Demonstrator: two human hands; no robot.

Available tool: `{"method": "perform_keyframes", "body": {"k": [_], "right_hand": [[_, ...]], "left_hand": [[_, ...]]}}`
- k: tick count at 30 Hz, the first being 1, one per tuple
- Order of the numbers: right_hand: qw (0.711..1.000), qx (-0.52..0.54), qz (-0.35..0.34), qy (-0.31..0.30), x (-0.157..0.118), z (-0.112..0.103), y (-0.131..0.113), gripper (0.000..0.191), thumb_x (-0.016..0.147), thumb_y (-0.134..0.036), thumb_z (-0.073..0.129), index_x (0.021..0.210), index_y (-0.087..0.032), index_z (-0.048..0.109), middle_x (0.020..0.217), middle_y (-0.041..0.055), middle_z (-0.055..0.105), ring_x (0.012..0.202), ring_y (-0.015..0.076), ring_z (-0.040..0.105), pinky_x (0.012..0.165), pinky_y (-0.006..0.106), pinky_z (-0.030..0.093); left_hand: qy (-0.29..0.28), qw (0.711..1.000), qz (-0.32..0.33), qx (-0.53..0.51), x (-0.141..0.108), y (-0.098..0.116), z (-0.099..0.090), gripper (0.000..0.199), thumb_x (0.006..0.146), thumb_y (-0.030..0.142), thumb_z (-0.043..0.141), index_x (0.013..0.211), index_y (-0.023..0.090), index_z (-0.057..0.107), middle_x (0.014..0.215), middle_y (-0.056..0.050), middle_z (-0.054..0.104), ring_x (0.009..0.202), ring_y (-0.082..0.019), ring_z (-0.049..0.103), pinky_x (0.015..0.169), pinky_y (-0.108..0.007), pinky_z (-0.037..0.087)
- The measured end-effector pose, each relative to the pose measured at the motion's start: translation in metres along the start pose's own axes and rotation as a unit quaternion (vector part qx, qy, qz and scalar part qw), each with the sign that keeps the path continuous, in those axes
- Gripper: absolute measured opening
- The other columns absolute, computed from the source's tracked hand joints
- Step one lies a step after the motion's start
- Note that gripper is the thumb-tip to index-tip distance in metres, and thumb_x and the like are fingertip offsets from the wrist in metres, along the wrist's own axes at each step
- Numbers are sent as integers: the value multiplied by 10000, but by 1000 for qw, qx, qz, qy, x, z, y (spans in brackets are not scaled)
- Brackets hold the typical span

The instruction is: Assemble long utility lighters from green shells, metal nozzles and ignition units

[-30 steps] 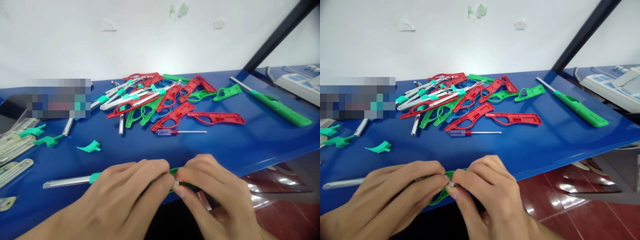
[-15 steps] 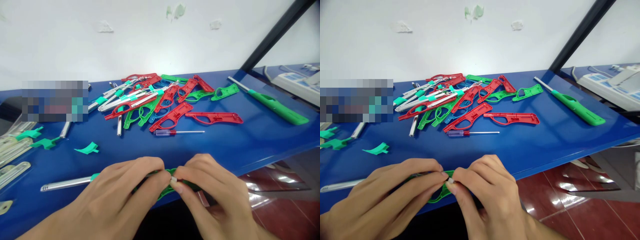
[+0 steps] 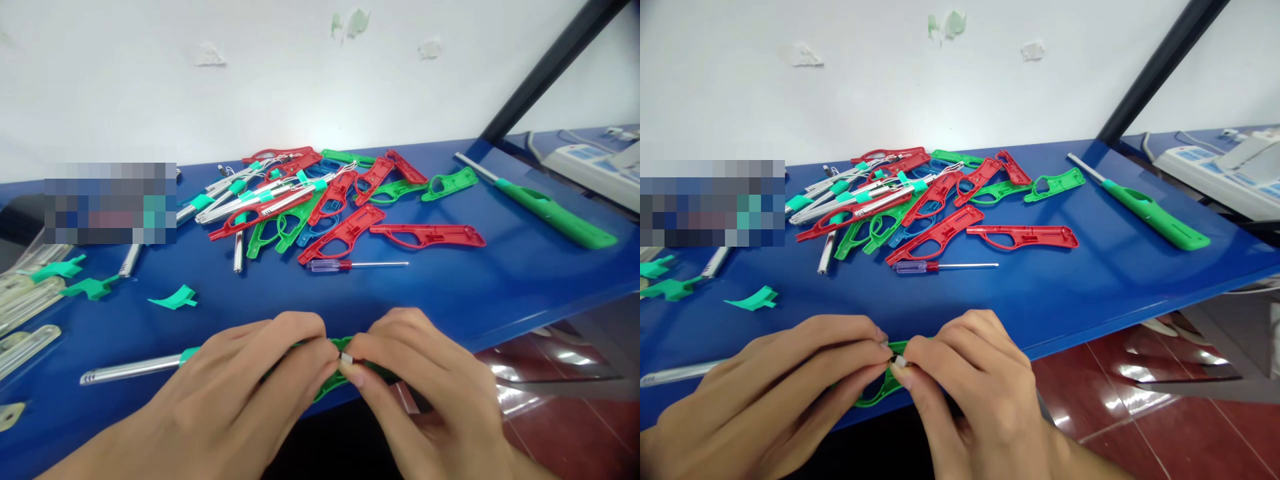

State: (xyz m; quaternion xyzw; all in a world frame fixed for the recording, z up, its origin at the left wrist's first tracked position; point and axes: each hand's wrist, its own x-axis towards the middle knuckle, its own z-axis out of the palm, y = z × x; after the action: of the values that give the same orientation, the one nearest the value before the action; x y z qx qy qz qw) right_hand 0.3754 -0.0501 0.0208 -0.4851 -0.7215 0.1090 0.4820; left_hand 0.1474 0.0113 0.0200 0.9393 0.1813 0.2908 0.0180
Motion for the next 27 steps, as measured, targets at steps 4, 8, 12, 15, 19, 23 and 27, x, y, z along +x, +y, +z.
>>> {"method": "perform_keyframes", "body": {"k": [4, 8, 12, 15, 19, 23, 27], "right_hand": [[1000, -1, 1, 8, -1, 1, 1, 127, 914, -28, 680, 952, -141, 724, 778, 18, 739, 705, 138, 653, 684, 328, 535], [1000, -2, -2, 6, -2, 3, 2, 116, 915, -32, 696, 946, -140, 722, 772, 15, 729, 700, 133, 639, 680, 322, 531], [1000, -2, -4, 9, -2, 3, 3, 121, 915, -32, 698, 956, -143, 722, 798, 22, 742, 720, 142, 644, 698, 333, 539], [1000, 1, -3, 10, -3, 2, 4, 110, 919, -42, 705, 948, -147, 719, 798, 17, 743, 718, 138, 641, 709, 330, 542], [1000, 1, 2, 10, -4, 1, 3, 95, 924, -53, 713, 925, -146, 725, 779, 4, 740, 705, 122, 638, 705, 313, 539], [1000, 16, 11, 13, -3, 2, 3, 86, 922, -67, 735, 915, -152, 735, 788, -3, 756, 715, 117, 655, 715, 303, 549], [1000, 24, 5, -6, -2, -1, 5, 79, 934, -82, 735, 937, -160, 745, 819, -7, 777, 730, 116, 671, 736, 293, 570]], "left_hand": [[-21, 1000, 4, 4, -2, -1, 0, 370, 1068, 84, 433, 1342, 122, 679, 1353, -76, 702, 1516, -90, 415, 1306, -213, 280], [-51, 999, 9, -13, -6, -5, -2, 433, 1071, 73, 378, 1439, 134, 599, 1471, -60, 607, 1547, -77, 351, 1312, -207, 254], [-44, 999, 7, -23, -6, -9, -3, 440, 1070, 51, 382, 1450, 159, 577, 1522, -20, 546, 1533, -14, 329, 1294, -128, 195], [-46, 999, 17, -3, -2, -6, -3, 418, 1072, 42, 371, 1378, 138, 639, 1472, -26, 606, 1539, -41, 346, 1313, -151, 170], [3, 1000, -15, 19, 8, 8, -1, 272, 1065, 88, 508, 1257, 140, 693, 1323, -13, 707, 1452, -73, 480, 1304, -180, 271], [28, 998, -43, 27, 12, 14, 0, 205, 1041, 103, 588, 1189, 155, 720, 1241, 10, 750, 1365, -64, 570, 1267, -151, 337], [-2, 1000, 7, 17, 4, 5, -3, 339, 1081, 116, 449, 1237, 190, 741, 1218, 2, 779, 1268, -107, 666, 1193, -225, 483]]}}
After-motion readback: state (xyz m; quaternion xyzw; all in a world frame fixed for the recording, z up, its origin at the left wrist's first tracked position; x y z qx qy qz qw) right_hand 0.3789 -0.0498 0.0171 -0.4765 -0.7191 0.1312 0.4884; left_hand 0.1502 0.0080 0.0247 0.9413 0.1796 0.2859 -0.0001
